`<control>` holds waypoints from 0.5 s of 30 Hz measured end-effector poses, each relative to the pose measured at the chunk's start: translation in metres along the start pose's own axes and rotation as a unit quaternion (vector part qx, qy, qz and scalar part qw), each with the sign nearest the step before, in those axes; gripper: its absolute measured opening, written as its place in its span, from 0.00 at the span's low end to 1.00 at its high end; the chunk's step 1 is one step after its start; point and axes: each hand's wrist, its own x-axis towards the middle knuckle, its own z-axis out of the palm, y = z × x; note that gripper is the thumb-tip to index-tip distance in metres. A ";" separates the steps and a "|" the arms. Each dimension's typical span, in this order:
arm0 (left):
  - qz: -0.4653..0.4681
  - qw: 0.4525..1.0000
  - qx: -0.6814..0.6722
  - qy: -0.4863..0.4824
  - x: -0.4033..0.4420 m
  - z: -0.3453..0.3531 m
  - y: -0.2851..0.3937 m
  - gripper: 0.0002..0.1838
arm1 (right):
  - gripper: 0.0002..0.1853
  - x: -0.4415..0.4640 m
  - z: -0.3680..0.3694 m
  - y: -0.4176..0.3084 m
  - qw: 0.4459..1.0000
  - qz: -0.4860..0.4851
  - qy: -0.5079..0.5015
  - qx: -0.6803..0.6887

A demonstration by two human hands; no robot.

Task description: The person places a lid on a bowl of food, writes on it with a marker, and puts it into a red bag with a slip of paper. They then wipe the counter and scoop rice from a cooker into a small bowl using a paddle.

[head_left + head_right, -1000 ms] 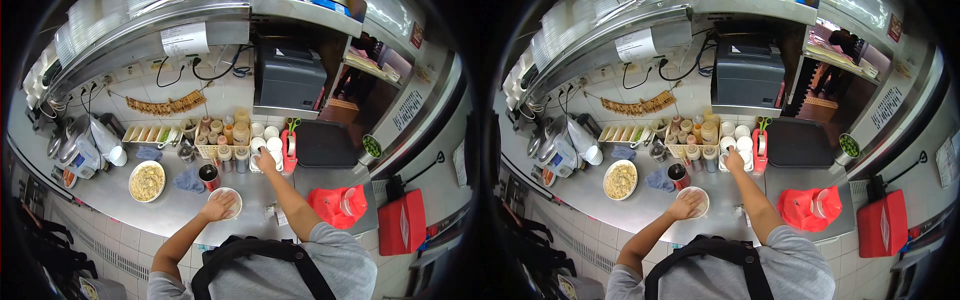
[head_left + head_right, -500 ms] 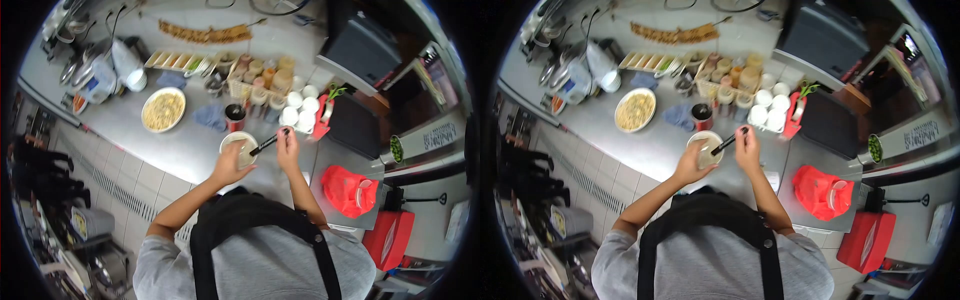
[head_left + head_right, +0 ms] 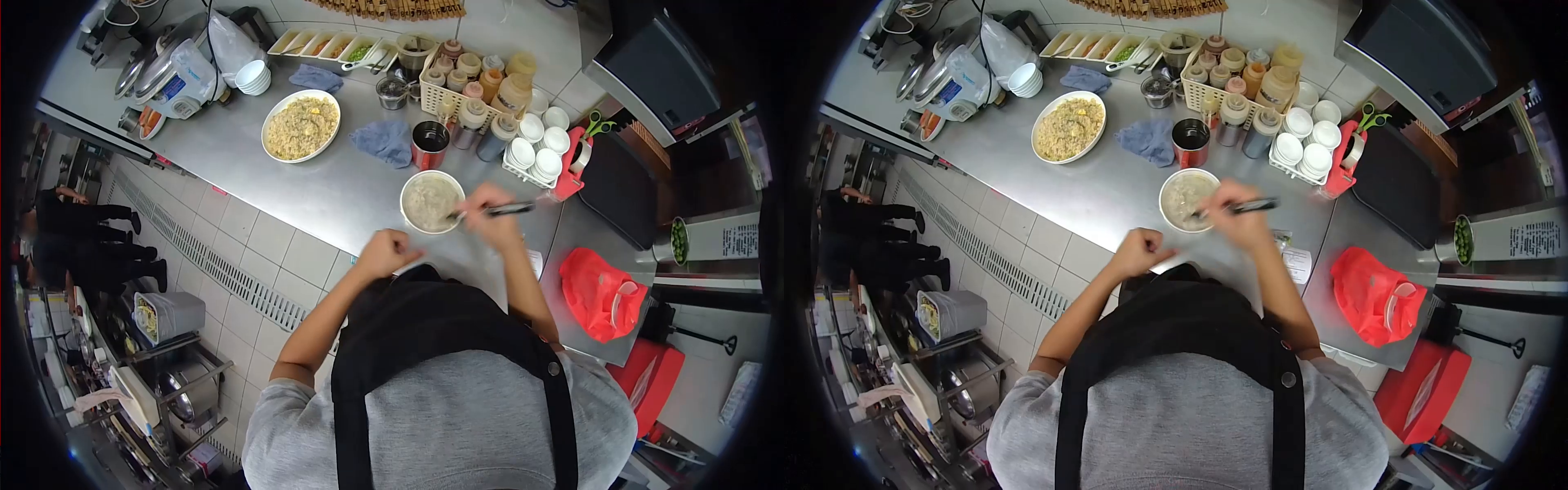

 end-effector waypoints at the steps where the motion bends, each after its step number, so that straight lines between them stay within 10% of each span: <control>1: -0.061 0.998 -0.010 0.017 0.002 -0.004 -0.019 0.25 | 0.07 0.014 -0.021 -0.006 0.998 0.057 0.017 0.032; 8: -0.112 0.957 -0.163 0.213 0.043 0.029 -0.061 0.26 | 0.03 0.033 0.018 0.064 0.990 0.099 -0.093 0.039; 15: -0.228 0.946 -0.165 0.158 0.043 0.030 -0.048 0.19 | 0.04 0.013 0.011 0.129 0.977 0.135 -0.162 -0.019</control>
